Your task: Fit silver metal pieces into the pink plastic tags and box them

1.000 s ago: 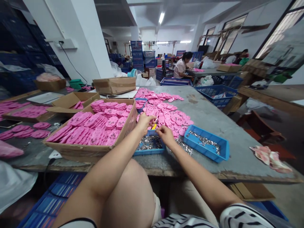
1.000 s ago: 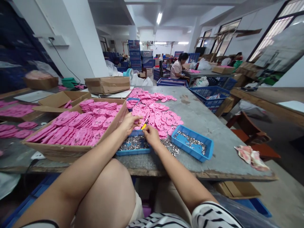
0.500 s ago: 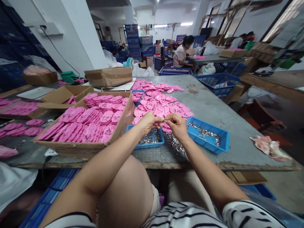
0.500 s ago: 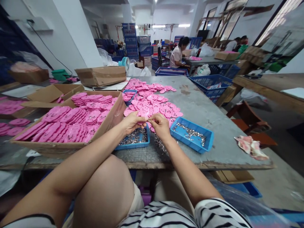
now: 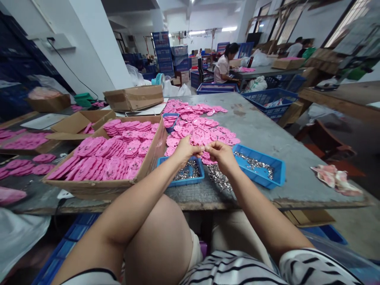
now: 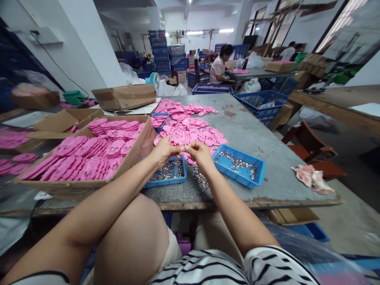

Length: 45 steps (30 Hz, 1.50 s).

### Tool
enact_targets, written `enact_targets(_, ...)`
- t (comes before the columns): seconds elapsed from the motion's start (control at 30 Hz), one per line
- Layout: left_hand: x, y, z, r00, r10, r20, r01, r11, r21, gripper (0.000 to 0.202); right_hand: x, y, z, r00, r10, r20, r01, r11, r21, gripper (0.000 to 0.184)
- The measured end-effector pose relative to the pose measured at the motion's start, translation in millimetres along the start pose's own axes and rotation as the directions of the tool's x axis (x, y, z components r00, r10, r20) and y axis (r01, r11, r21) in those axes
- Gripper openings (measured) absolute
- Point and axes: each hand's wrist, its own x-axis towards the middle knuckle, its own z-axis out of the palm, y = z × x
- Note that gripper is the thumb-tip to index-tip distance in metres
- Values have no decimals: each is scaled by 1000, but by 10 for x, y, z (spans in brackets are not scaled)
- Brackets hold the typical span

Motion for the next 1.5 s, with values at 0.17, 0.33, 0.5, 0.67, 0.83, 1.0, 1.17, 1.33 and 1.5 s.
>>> enact_targets(0.17, -27, 5, 9, 1000, 21, -13, -21, 999, 32, 49, 0, -5, -35, 997, 39, 72, -40, 999, 12, 46)
enact_targets(0.33, -25, 15, 5, 995, 45, 88, -33, 990, -134, 30, -14, 9, -59, 998, 27, 62, -30, 998, 48, 47)
enact_targets(0.5, -26, 43, -47, 968, 69, 239, 26, 927, -375, 20, -45, -18, -14, 975, -206, -78, 203, 978, -51, 33)
enact_targets(0.67, -121, 132, -112, 940, 145, 310, 2, 904, -428, 46, -84, -70, 59, 925, -315, -215, 287, 946, -152, 19)
enact_targets(0.83, -184, 196, -86, 950, 174, 259, -57, 913, -404, 58, -131, -102, 136, 925, -330, -188, 303, 939, -160, 19)
enact_targets(1.0, -193, 189, -53, 930, 258, 260, -132, 899, -417, 57, -130, -81, 203, 927, -313, -207, 296, 949, -109, 19)
enact_targets(1.17, -199, 199, -62, 942, 238, 236, -137, 916, -378, 57, -71, -89, 139, 912, -340, -228, 312, 938, -152, 18)
enact_targets(1.33, -189, 193, -76, 939, 237, 249, -132, 917, -376, 54, -37, -171, 39, 865, -462, -194, 397, 869, -296, 15)
enact_targets(1.5, -183, 182, -72, 927, 255, 277, -126, 903, -410, 55, -49, -212, 25, 850, -516, -106, 441, 808, -392, 18)
